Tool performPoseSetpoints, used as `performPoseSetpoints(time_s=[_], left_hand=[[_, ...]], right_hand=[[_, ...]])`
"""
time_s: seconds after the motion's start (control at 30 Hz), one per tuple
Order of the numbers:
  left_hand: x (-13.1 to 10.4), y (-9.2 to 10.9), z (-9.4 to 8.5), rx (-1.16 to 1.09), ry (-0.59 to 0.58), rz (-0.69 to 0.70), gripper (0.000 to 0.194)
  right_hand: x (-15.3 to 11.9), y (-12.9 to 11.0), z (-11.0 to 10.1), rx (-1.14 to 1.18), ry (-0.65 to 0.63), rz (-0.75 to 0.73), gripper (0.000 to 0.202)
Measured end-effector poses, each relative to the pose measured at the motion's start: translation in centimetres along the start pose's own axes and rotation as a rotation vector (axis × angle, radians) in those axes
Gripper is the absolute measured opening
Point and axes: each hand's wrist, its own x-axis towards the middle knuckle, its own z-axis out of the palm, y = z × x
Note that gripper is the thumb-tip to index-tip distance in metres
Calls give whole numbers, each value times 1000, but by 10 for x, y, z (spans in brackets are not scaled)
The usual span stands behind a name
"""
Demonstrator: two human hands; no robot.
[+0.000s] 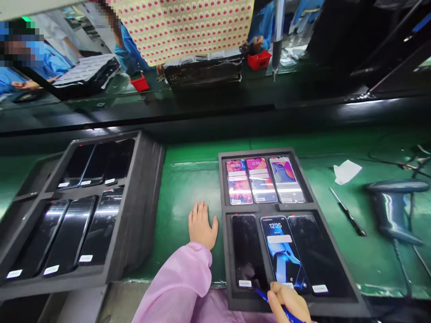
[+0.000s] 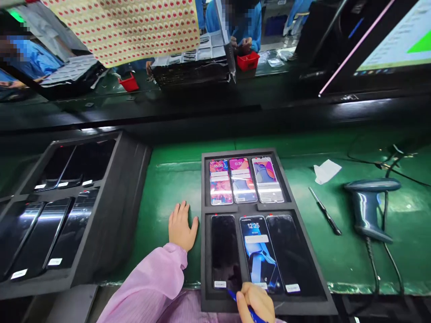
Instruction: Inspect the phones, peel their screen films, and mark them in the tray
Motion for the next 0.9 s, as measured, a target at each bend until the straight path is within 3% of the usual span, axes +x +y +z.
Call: performPoseSetpoints(time_s=[0.2, 0.37, 0.9], left_hand=[[2, 0, 3, 24, 40, 29, 44], [3, 2, 3, 40, 62, 44, 44], [3, 2, 5, 27, 66, 45, 45]], right_hand=[[-1, 3, -5, -69, -128, -110, 29], [1, 0, 6, -239, -79, -134, 31], [4, -1, 4, -160, -142, -149, 34]])
